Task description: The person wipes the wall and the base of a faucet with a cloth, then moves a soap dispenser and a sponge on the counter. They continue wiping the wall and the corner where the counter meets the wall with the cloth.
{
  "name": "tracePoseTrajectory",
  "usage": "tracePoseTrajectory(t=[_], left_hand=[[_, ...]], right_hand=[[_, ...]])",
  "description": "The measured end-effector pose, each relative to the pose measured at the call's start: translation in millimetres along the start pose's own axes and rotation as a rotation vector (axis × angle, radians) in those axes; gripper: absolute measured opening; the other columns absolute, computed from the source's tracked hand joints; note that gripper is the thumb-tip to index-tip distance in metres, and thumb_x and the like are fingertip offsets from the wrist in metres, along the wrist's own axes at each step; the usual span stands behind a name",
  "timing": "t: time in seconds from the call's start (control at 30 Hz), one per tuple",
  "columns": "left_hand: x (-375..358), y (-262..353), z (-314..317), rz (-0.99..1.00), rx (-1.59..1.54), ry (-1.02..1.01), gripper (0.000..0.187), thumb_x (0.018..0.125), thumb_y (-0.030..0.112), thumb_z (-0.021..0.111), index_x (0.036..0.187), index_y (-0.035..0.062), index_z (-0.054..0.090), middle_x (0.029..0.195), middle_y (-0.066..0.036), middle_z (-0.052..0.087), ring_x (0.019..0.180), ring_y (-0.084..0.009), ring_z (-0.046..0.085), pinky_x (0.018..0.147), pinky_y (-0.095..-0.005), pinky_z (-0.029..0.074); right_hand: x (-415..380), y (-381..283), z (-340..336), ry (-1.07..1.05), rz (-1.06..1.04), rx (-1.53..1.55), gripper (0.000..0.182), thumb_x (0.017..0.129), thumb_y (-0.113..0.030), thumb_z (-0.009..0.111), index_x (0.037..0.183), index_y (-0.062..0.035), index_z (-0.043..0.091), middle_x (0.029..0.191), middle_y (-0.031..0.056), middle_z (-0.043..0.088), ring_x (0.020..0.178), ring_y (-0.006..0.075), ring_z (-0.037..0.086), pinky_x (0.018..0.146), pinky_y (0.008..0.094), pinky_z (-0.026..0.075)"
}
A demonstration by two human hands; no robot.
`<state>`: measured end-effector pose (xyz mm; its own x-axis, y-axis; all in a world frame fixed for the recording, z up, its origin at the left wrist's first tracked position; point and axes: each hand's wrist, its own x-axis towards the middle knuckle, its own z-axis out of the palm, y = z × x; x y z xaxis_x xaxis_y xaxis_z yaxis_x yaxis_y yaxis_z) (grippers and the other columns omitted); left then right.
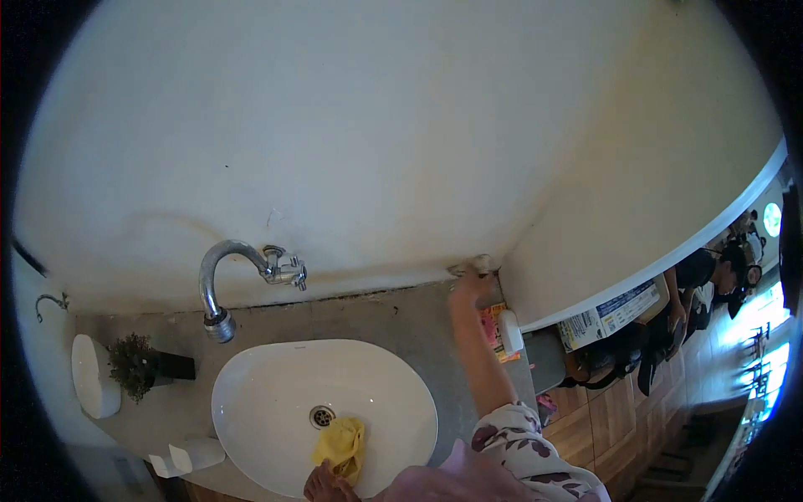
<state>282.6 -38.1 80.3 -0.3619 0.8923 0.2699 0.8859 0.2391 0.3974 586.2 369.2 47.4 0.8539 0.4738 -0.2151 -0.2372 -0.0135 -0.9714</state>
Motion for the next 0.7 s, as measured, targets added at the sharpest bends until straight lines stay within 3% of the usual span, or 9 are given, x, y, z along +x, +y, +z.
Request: tracePoseTrajectory(t=[0.13, 0.2, 0.23, 0.33, 0.4, 0.47, 0.57, 0.63, 0.7], left_hand=[[-9, -8, 9, -0.070, -0.017, -0.015, 0.050, 0.088, 0.038, 0.042, 0.116, -0.0009, 0.056, 0.110, -0.022, 0.058, 0.106, -0.0388, 0.051, 0.095, -0.0483, 0.033], [-4, -3, -11, -0.119, 0.118, -0.187, 0.054, 0.090, 0.040, 0.044, 0.125, -0.0017, 0.048, 0.124, -0.021, 0.049, 0.119, -0.0378, 0.042, 0.100, -0.0502, 0.031], [-6, -6, -12, -0.125, 0.118, -0.184, 0.054, 0.090, 0.040, 0.044, 0.125, -0.0017, 0.048, 0.124, -0.021, 0.049, 0.119, -0.0378, 0.042, 0.100, -0.0502, 0.031], [-2, -16, -20, -0.051, -0.091, 0.071, 0.056, 0.092, 0.034, 0.047, 0.133, -0.0019, 0.037, 0.137, -0.020, 0.035, 0.129, -0.0350, 0.031, 0.105, -0.0511, 0.027], [14, -11, -33, -0.383, -0.490, 0.321, 0.058, 0.092, 0.031, 0.053, 0.137, 0.0009, 0.031, 0.143, -0.019, 0.024, 0.134, -0.0339, 0.021, 0.109, -0.0516, 0.022], [25, -44, -34, -0.454, -0.298, 0.333, 0.062, 0.089, 0.028, 0.057, 0.139, 0.0035, 0.030, 0.144, -0.019, 0.023, 0.133, -0.0356, 0.024, 0.107, -0.0513, 0.025], [35, -64, -20, -0.566, -0.034, 0.327, 0.069, 0.084, 0.025, 0.064, 0.140, 0.0059, 0.029, 0.146, -0.019, 0.021, 0.133, -0.0379, 0.025, 0.106, -0.0508, 0.027], [35, -67, -15, -0.535, -0.033, 0.277, 0.071, 0.082, 0.024, 0.066, 0.140, 0.0073, 0.030, 0.147, -0.019, 0.020, 0.135, -0.0374, 0.021, 0.107, -0.0505, 0.026], [34, -66, -17, -0.522, 0.014, 0.263, 0.070, 0.081, 0.022, 0.066, 0.140, 0.0072, 0.031, 0.147, -0.019, 0.019, 0.135, -0.0375, 0.021, 0.107, -0.0504, 0.026]], right_hand=[[-59, 42, 16, -0.304, 0.182, 0.105, 0.052, 0.074, 0.004, 0.063, 0.123, 0.0055, 0.046, 0.112, 0.0133, 0.057, 0.091, 0.0220, 0.057, 0.079, 0.0314, 0.047], [-64, 41, 26, -0.468, 0.549, 0.134, 0.042, 0.069, 0.003, 0.069, 0.107, -0.0050, 0.054, 0.097, 0.0065, 0.059, 0.083, 0.0185, 0.055, 0.068, 0.0300, 0.045], [-62, 35, 27, -0.474, 0.550, 0.131, 0.042, 0.069, 0.003, 0.069, 0.107, -0.0050, 0.054, 0.097, 0.0065, 0.059, 0.083, 0.0185, 0.055, 0.068, 0.0300, 0.045], [-42, 14, 11, -0.243, 0.385, 0.249, 0.039, 0.069, 0.003, 0.068, 0.104, -0.0068, 0.054, 0.096, 0.0049, 0.058, 0.080, 0.0179, 0.055, 0.062, 0.0305, 0.045], [-21, -17, -7, -0.102, 0.365, 0.350, 0.041, 0.071, 0.003, 0.066, 0.109, -0.0060, 0.052, 0.102, 0.0064, 0.058, 0.086, 0.0192, 0.056, 0.069, 0.0324, 0.047], [-15, -31, -11, -0.010, 0.410, 0.402, 0.043, 0.072, 0.003, 0.064, 0.112, -0.0052, 0.051, 0.106, 0.0077, 0.057, 0.090, 0.0200, 0.056, 0.074, 0.0335, 0.047], [-10, -13, 3, 0.037, 0.201, 0.260, 0.045, 0.075, 0.001, 0.060, 0.118, -0.0025, 0.049, 0.113, 0.0113, 0.056, 0.096, 0.0228, 0.054, 0.085, 0.0346, 0.044], [-24, 38, 31, 0.042, -0.135, 0.116, 0.047, 0.077, 0.001, 0.058, 0.122, 0.0000, 0.047, 0.113, 0.0133, 0.055, 0.096, 0.0249, 0.053, 0.088, 0.0337, 0.043], [-68, 55, 39, -0.129, -0.010, -0.093, 0.049, 0.077, -0.001, 0.061, 0.124, -0.0033, 0.049, 0.115, 0.0119, 0.056, 0.098, 0.0253, 0.054, 0.089, 0.0323, 0.043]])
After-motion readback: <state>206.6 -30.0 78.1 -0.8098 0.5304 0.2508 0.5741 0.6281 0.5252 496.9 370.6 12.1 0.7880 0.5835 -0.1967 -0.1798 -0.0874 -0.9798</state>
